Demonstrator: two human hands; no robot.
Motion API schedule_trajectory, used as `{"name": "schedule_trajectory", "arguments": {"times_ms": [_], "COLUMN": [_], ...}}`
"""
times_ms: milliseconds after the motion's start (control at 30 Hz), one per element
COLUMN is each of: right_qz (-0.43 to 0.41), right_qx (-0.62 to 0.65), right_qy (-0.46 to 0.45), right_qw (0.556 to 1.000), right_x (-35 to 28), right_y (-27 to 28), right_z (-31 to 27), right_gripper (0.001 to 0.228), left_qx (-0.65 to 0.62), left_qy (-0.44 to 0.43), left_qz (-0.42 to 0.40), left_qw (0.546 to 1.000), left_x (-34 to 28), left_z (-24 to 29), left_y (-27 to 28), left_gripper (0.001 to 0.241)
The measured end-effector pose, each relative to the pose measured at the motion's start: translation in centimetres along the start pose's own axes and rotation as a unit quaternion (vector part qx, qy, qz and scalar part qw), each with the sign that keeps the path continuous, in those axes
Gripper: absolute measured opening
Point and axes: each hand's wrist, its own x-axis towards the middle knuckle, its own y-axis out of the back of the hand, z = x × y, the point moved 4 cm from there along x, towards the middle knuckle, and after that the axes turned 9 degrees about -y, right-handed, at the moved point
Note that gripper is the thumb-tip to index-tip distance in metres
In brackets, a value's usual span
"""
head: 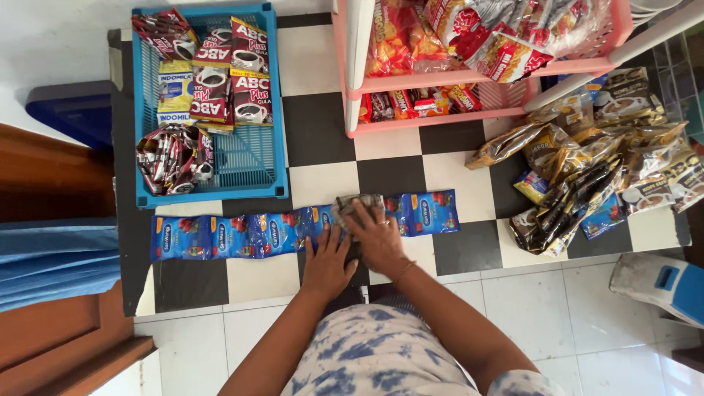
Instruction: The person wipes the floor with a cloth and then picks up multiple snack packages, wiping each one before placing them into a blue basket. The person handles ABC Plus and Indomilk packages, cleaning them one by one and stacking them in the basket.
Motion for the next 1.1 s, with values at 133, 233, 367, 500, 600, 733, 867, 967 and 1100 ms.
{"name": "schedule_trajectory", "arguments": {"times_ms": [133, 233, 367, 500, 600, 733, 867, 967, 1100], "right_qz": [0.005, -0.134, 0.058, 0.017, -0.048, 0.028, 0.036, 0.107, 0.07], "right_qx": [-0.02, 0.002, 0.002, 0.012, 0.028, -0.034, -0.057, -0.047, -0.018], "right_qy": [-0.056, -0.264, -0.203, -0.055, -0.061, -0.126, -0.22, -0.233, -0.085], "right_qw": [0.998, 0.955, 0.977, 0.998, 0.997, 0.991, 0.973, 0.966, 0.994], "right_x": [-0.6, -1.0, -0.8, -0.4, -1.2, -2.3, -2.4, -2.3, -2.7], "right_y": [-0.4, 0.0, 2.3, 0.1, -1.3, -0.5, -0.5, -1.3, -3.2], "right_z": [4.9, 10.2, 8.9, 1.1, 1.1, 8.9, 13.7, 11.1, 4.9], "right_gripper": [0.069, 0.079, 0.066, 0.069, 0.069, 0.066, 0.065, 0.071, 0.064], "left_qx": [-0.02, -0.021, -0.025, 0.007, 0.031, 0.006, 0.003, 0.009, 0.017], "left_qy": [-0.009, -0.015, -0.024, -0.012, -0.011, -0.022, -0.026, -0.025, -0.023], "left_qz": [0.016, 0.019, 0.02, -0.044, -0.066, -0.022, -0.026, -0.028, -0.045], "left_qw": [1.0, 0.999, 0.999, 0.999, 0.997, 0.999, 0.999, 0.999, 0.999], "left_x": [-0.3, 0.2, -0.4, 0.1, 0.3, -0.2, 0.0, 0.1, 0.1], "left_z": [0.1, 0.1, 0.3, 0.4, 0.3, 0.3, 0.3, 0.4, 0.4], "left_y": [0.8, 1.4, 1.2, 0.7, 0.6, 0.7, 0.7, 0.6, 0.7], "left_gripper": [0.078, 0.081, 0.083, 0.08, 0.076, 0.083, 0.083, 0.084, 0.083]}}
